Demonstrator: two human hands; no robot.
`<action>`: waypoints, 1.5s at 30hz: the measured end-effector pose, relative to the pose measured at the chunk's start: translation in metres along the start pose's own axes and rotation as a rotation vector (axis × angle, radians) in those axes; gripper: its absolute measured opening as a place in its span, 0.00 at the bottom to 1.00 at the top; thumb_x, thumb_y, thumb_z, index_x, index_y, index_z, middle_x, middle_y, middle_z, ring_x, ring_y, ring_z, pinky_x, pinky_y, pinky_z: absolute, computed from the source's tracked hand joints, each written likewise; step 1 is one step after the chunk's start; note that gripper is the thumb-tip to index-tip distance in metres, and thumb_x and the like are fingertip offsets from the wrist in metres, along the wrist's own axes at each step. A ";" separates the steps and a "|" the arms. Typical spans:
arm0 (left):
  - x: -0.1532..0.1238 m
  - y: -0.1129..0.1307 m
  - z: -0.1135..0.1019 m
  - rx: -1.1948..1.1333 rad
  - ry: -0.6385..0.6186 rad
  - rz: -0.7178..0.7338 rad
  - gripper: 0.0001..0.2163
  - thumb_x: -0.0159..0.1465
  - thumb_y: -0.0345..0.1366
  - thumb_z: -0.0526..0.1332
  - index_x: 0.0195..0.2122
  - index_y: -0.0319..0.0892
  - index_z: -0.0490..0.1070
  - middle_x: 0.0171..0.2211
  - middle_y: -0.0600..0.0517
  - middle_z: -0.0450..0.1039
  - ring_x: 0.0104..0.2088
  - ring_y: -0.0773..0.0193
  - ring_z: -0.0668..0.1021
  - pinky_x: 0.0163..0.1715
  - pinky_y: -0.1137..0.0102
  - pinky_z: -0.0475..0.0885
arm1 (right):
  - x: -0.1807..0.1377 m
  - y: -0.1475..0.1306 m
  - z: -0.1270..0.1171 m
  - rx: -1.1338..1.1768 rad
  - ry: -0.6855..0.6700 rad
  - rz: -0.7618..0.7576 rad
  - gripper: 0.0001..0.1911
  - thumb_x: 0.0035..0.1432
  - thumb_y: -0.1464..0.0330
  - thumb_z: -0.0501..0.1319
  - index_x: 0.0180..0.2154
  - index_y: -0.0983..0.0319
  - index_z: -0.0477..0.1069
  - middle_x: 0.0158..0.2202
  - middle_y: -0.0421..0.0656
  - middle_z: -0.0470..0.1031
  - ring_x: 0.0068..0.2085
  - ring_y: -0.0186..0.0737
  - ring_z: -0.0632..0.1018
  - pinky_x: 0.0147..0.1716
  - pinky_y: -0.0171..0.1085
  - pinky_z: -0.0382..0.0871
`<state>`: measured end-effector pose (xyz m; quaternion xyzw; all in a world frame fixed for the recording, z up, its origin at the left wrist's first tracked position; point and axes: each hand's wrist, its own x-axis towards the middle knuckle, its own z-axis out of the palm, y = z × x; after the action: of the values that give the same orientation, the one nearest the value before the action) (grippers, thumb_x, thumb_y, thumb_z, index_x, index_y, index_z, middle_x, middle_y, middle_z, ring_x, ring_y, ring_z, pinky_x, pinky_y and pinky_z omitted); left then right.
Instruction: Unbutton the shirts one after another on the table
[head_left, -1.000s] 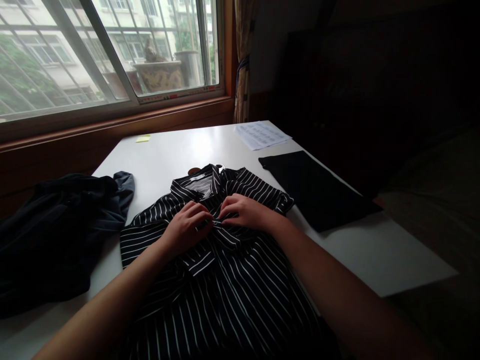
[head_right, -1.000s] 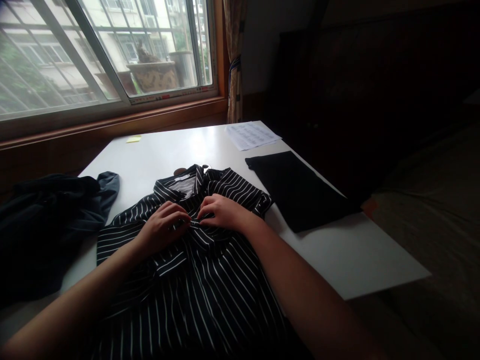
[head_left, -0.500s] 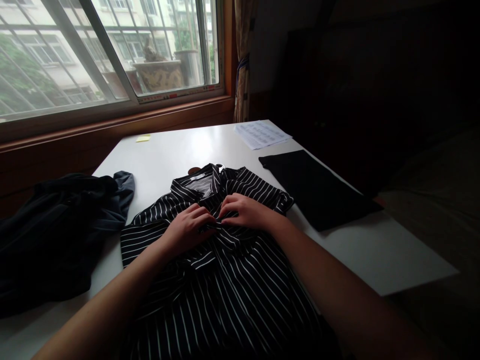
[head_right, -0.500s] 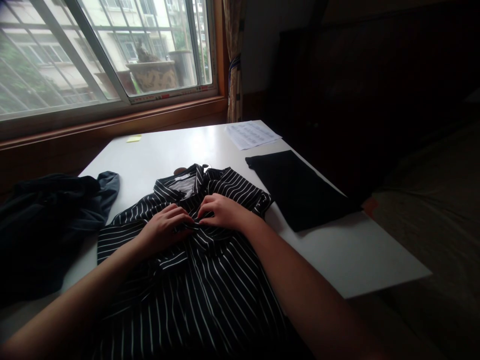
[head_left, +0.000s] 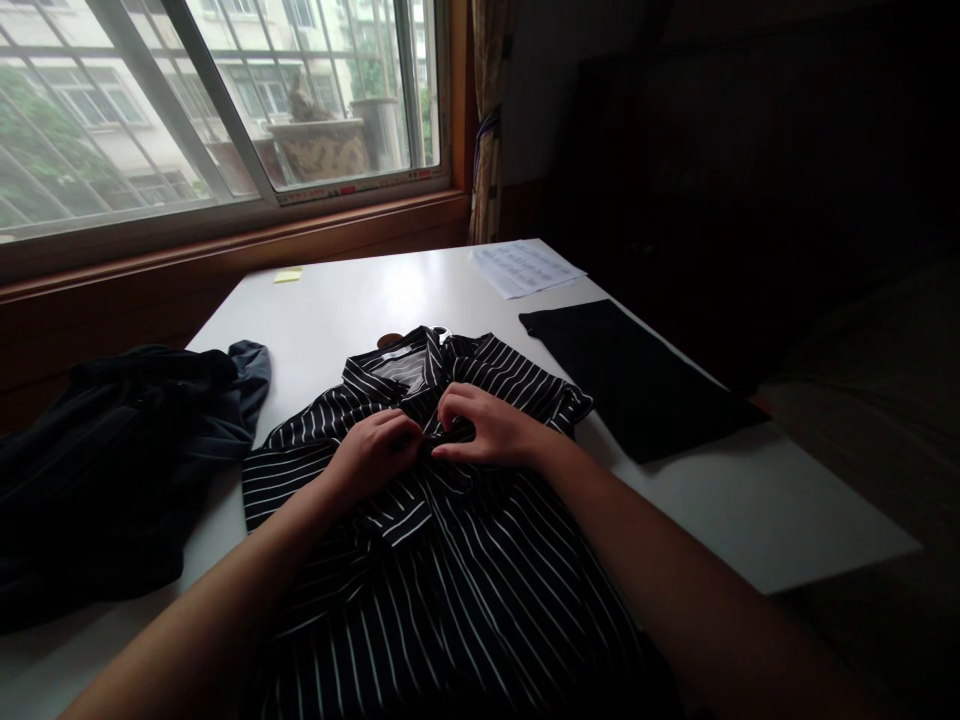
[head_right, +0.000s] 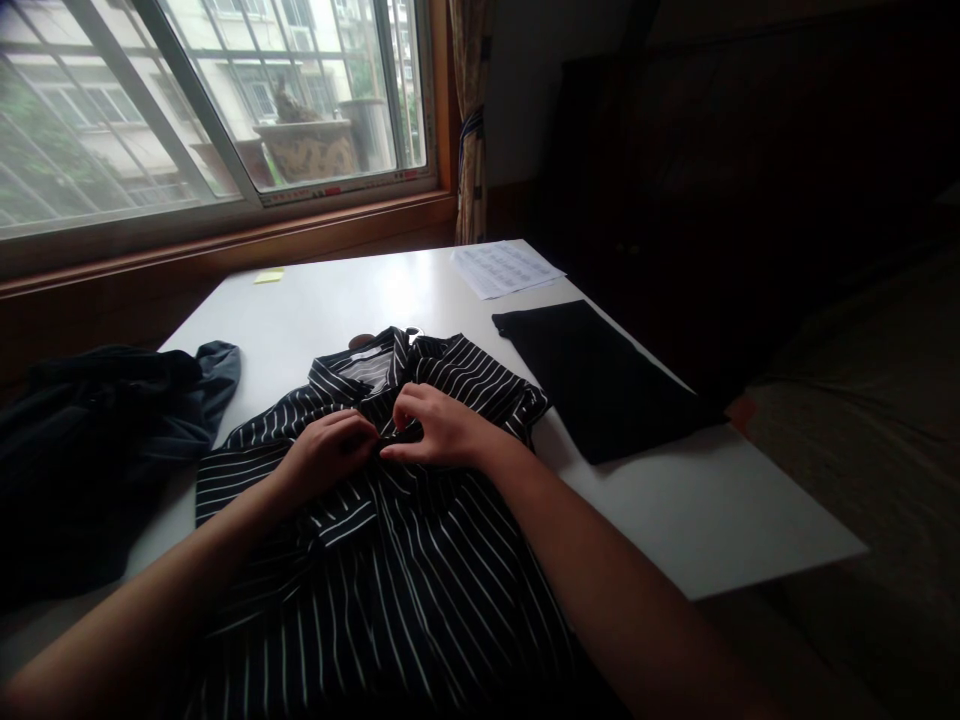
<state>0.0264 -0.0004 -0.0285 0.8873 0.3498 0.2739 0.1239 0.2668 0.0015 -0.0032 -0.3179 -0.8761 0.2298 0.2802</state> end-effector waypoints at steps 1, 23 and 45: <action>0.000 0.000 0.000 -0.029 0.011 -0.023 0.03 0.65 0.30 0.60 0.36 0.43 0.73 0.34 0.51 0.76 0.33 0.64 0.77 0.36 0.69 0.72 | 0.000 -0.002 0.001 -0.036 0.007 -0.012 0.15 0.54 0.59 0.70 0.36 0.59 0.69 0.42 0.44 0.71 0.45 0.42 0.72 0.47 0.42 0.69; -0.001 0.003 -0.004 -0.119 -0.015 -0.091 0.05 0.68 0.37 0.59 0.40 0.42 0.72 0.33 0.52 0.76 0.31 0.65 0.75 0.33 0.71 0.69 | 0.003 0.005 0.027 -0.257 0.034 0.005 0.08 0.65 0.66 0.60 0.44 0.59 0.75 0.42 0.43 0.79 0.39 0.38 0.79 0.40 0.37 0.69; 0.002 -0.005 -0.011 -0.633 -0.014 -0.374 0.09 0.64 0.42 0.62 0.35 0.41 0.74 0.30 0.52 0.72 0.32 0.64 0.72 0.33 0.71 0.69 | 0.002 -0.003 0.018 -0.342 0.069 -0.211 0.13 0.72 0.68 0.50 0.43 0.56 0.74 0.41 0.42 0.75 0.41 0.37 0.74 0.41 0.39 0.69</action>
<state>0.0184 0.0044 -0.0209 0.7276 0.4033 0.3350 0.4425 0.2528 -0.0028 -0.0141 -0.2748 -0.9207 0.0361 0.2747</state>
